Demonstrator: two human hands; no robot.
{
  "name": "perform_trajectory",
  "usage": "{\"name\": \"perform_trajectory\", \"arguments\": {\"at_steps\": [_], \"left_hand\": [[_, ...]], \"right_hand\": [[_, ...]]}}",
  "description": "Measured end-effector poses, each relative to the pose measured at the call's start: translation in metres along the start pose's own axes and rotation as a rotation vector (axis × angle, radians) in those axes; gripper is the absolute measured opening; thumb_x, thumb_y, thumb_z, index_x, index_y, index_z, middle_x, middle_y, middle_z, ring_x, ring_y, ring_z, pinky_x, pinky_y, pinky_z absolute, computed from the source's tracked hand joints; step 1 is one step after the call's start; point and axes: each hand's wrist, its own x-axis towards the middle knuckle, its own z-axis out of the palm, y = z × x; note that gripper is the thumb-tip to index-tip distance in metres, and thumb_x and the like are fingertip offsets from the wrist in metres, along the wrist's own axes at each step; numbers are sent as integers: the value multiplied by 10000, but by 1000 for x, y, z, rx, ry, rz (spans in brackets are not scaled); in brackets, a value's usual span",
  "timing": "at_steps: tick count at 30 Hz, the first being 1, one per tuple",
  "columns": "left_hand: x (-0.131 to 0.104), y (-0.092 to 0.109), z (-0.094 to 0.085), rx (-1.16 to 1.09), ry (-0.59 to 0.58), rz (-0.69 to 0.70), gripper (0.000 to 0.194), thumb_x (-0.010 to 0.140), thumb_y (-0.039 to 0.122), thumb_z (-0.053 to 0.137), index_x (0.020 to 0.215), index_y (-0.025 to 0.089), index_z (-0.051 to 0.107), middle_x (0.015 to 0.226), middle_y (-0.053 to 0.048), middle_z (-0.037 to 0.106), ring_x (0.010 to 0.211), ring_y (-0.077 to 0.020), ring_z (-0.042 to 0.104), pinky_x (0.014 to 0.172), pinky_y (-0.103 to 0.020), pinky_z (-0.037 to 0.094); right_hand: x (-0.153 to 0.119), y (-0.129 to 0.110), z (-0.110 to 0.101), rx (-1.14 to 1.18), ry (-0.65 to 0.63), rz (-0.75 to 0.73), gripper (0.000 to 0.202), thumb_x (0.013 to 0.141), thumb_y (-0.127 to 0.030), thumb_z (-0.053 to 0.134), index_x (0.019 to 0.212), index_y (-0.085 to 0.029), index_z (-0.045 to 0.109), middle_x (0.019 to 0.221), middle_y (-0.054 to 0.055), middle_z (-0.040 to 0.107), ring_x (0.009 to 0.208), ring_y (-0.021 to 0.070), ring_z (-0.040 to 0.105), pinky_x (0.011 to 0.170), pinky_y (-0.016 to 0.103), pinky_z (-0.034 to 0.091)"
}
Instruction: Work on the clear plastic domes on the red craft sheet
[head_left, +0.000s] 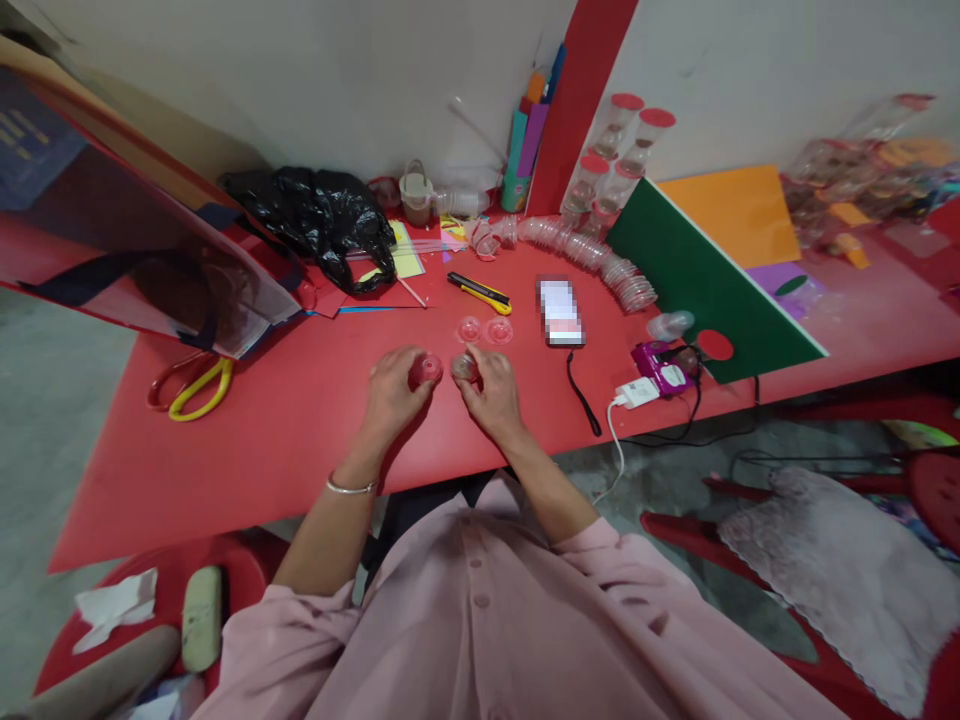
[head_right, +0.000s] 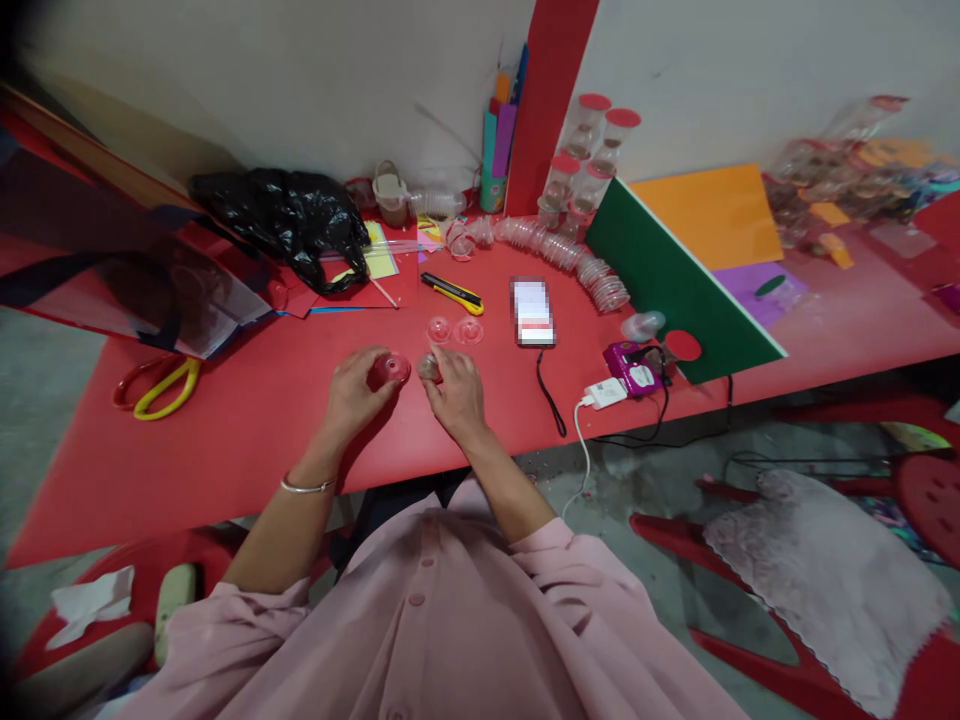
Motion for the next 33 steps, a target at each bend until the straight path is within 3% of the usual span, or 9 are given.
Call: {"name": "perform_trajectory", "arguments": {"at_steps": [11, 21, 33], "left_hand": [[1, -5, 2, 22, -10, -19, 350, 960, 438, 704, 1250, 241, 704, 1340, -128, 745, 1236, -319, 680, 1117, -503, 523], [0, -7, 1, 63, 14, -39, 343, 951, 458, 719, 1206, 228, 717, 1269, -122, 763, 1184, -323, 686, 1070, -489, 527], [-2, -7, 2, 84, -9, -69, 452, 935, 390, 727, 1358, 236, 689, 1389, -136, 745, 1290, -354, 676, 1141, -548, 498]], "right_hand": [[-1, 0, 1, 6, -23, 51, 597, 1072, -551, 602, 1587, -252, 552, 1353, 135, 745, 1260, 319, 665, 1101, 492, 516], [0, 3, 4, -17, -38, 35, 612, 1064, -516, 629, 1601, -236, 542, 1312, 143, 756, 1216, 331, 682, 1069, 497, 523], [-1, 7, 7, -17, -45, 18, 604, 1077, -487, 597, 1628, -257, 516, 1322, 145, 744, 1237, 345, 662, 1074, 532, 527]]}}
